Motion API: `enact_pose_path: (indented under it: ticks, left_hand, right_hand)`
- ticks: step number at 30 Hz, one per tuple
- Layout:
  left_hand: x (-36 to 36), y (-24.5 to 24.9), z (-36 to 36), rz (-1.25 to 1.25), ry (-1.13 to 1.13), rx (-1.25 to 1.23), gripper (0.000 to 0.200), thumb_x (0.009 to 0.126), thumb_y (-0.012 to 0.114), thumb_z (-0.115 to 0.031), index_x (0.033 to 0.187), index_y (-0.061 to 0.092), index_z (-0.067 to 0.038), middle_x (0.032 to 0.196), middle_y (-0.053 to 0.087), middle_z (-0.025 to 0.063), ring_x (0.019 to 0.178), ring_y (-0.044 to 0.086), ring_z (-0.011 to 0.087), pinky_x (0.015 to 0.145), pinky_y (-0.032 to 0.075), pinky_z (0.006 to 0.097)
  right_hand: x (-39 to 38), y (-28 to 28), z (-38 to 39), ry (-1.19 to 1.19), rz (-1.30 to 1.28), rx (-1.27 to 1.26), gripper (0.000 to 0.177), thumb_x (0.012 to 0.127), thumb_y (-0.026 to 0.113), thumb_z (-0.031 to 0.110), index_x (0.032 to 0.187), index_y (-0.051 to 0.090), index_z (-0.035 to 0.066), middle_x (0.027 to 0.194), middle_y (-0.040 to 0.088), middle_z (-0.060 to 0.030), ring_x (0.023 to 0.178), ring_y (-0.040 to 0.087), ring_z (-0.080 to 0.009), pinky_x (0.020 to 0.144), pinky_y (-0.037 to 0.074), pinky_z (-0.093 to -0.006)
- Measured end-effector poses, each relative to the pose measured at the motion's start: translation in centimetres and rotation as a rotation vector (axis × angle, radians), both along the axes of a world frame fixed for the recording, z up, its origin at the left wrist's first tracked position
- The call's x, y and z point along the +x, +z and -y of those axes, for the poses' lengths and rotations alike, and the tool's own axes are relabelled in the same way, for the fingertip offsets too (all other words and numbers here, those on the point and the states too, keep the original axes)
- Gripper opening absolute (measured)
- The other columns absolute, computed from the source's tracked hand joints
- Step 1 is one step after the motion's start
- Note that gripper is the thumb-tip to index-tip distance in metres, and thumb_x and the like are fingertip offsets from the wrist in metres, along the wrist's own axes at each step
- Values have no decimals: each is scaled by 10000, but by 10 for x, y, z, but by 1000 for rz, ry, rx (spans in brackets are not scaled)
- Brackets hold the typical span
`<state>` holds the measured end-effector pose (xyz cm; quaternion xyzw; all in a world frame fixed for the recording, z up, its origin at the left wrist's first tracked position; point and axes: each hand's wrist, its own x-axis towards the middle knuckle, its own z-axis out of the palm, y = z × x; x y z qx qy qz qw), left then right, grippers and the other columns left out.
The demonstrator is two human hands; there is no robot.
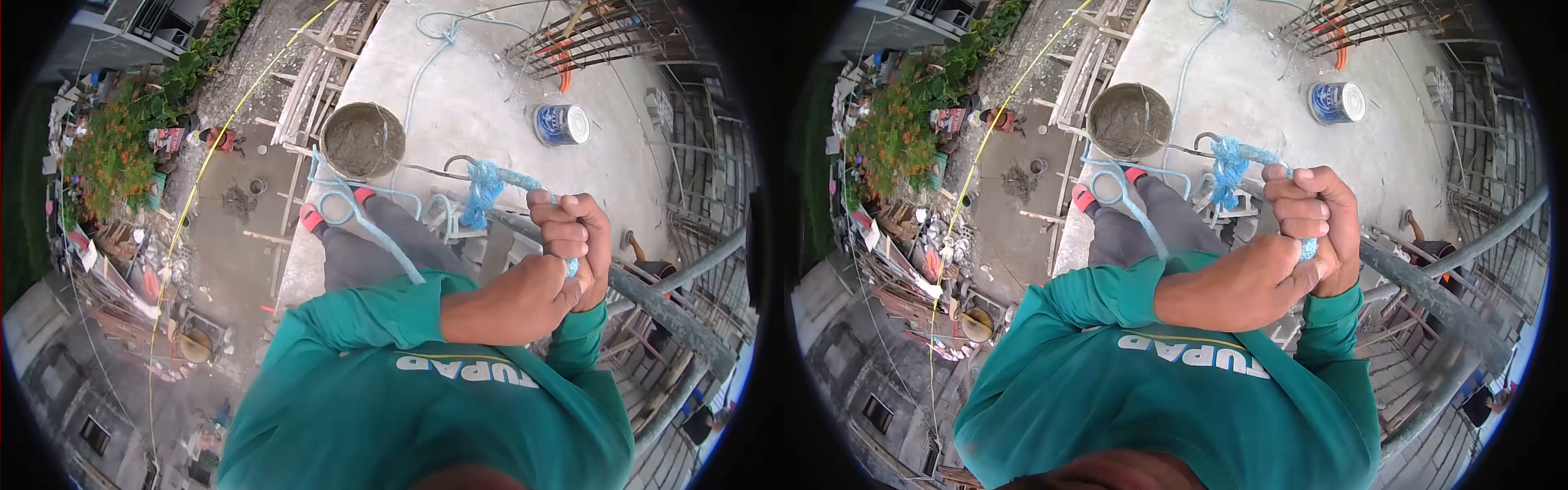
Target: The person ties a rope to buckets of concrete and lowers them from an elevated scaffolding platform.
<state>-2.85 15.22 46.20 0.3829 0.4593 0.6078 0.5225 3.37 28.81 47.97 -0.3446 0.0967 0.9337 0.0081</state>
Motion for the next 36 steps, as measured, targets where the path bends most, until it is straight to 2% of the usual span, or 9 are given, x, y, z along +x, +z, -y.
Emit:
enact_pose_path:
  ticks: [5,9,11,12,14,23,31,34,36]
  left_hand:
    - [21,-6,-13,-159,-137,104,374,920,503,-213,718,499,101,628,518,280,611,566,386,544,415,454]
    - [14,-69,-40,-101,-104,-221,385,912,542,-264,727,505,72,639,531,229,585,553,324,544,419,424]
    - [4,-118,-59,406,-298,-539,390,919,565,-319,777,509,40,622,504,120,584,518,213,557,410,384]
    - [2,-136,-63,399,-304,-545,390,919,565,-319,777,509,40,622,504,120,584,518,213,557,410,384]
    - [-3,-157,-59,-150,-206,-420,393,894,576,-332,772,539,40,614,502,144,605,522,249,586,407,402]
    - [-51,-173,-46,-378,-191,-479,338,896,594,-310,941,563,24,747,571,143,712,558,228,672,436,385]
    - [-76,-268,-40,-147,-196,-710,316,904,587,-274,983,573,31,819,614,136,738,590,208,701,476,351]
    - [-80,-262,-33,-378,-299,-705,309,865,603,-266,945,614,33,806,631,229,779,617,354,724,465,424]
    - [-95,-264,-22,-435,-274,-741,339,900,592,-275,984,580,54,802,622,128,713,596,180,697,496,336]
  right_hand:
    - [43,-12,-4,-222,30,-4,164,883,490,38,989,394,-41,687,372,5,475,349,-33,383,352,-175]
    - [33,-87,-28,-200,108,89,95,891,502,59,857,437,0,619,365,30,468,346,-42,400,339,-181]
    - [26,-135,-50,-154,301,82,130,910,514,100,824,442,35,578,358,46,458,340,-44,394,319,-184]
    - [24,-146,-65,-173,322,277,139,929,499,126,831,446,43,572,358,51,453,335,-44,394,314,-189]
    - [29,-169,-105,-247,306,428,164,962,468,168,840,452,58,566,359,56,445,328,-42,394,305,-198]
    - [15,-242,-153,-400,451,426,201,983,405,180,835,462,56,589,369,48,467,343,-67,415,302,-230]
    - [84,-442,-160,-594,935,266,173,938,358,112,774,412,94,592,363,33,472,318,-90,420,314,-261]
    - [92,-426,-118,-637,835,316,155,929,363,109,785,418,93,595,355,30,474,307,-95,429,322,-270]
    - [108,-423,-93,-646,758,215,166,931,365,117,776,419,93,589,347,30,471,305,-97,432,321,-270]
